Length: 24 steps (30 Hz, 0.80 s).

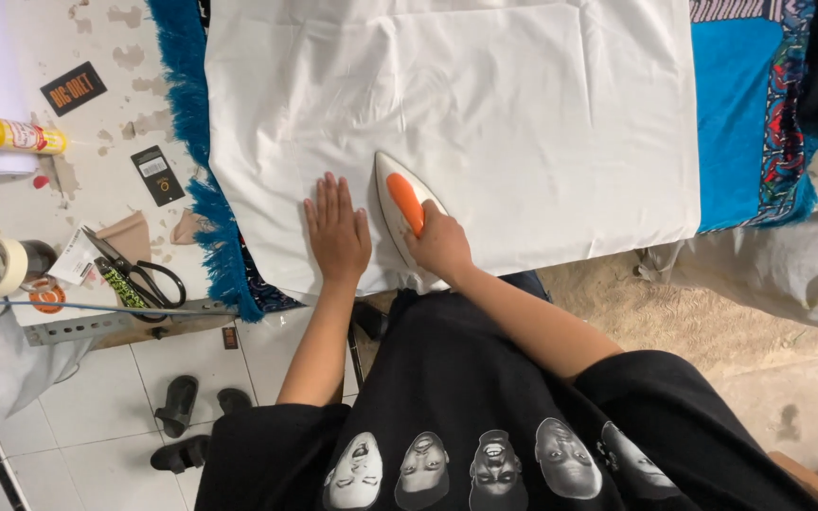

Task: The person unfolds a white shirt on a patterned mat, smooths it by hand, sprays it with water, and irons it with an electric iron. The person then folds the shirt and places it on the mat.

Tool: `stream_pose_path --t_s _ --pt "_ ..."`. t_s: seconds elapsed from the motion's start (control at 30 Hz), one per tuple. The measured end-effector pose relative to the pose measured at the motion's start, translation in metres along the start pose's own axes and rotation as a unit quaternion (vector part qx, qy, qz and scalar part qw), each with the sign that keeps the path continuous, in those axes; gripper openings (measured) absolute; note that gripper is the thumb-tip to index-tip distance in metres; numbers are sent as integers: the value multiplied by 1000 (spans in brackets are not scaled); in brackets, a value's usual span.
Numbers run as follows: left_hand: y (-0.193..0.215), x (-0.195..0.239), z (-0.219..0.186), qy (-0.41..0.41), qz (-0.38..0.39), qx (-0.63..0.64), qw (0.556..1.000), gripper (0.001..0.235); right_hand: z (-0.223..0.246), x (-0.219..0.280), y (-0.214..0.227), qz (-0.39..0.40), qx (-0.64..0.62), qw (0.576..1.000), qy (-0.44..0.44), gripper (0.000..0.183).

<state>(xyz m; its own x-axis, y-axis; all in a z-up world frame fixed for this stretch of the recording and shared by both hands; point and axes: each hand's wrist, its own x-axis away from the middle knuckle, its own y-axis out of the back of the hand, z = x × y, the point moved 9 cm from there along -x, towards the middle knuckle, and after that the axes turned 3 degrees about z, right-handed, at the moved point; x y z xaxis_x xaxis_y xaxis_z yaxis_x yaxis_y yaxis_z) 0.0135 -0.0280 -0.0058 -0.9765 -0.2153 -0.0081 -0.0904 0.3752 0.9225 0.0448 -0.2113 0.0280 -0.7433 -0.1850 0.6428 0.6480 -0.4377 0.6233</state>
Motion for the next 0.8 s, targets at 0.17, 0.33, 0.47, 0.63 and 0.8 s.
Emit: stream_pose_path --t_s 0.17,0.33,0.47,0.63,0.8 --pt "-13 22 5 5 80 -32 996 63 12 -21 30 -58 -33 998 10 34" --pt "-11 21 9 4 67 -45 997 68 -44 -11 60 -78 -8 995 -61 40" --pt "-8 22 8 -6 42 -55 998 68 -112 -10 112 -161 -56 982 -76 25" --pt "-8 20 7 -7 37 -48 998 67 -156 -14 126 -158 -172 970 -73 46" --pt "-6 12 -1 15 18 -53 998 63 -93 12 69 -49 -134 988 -55 54"
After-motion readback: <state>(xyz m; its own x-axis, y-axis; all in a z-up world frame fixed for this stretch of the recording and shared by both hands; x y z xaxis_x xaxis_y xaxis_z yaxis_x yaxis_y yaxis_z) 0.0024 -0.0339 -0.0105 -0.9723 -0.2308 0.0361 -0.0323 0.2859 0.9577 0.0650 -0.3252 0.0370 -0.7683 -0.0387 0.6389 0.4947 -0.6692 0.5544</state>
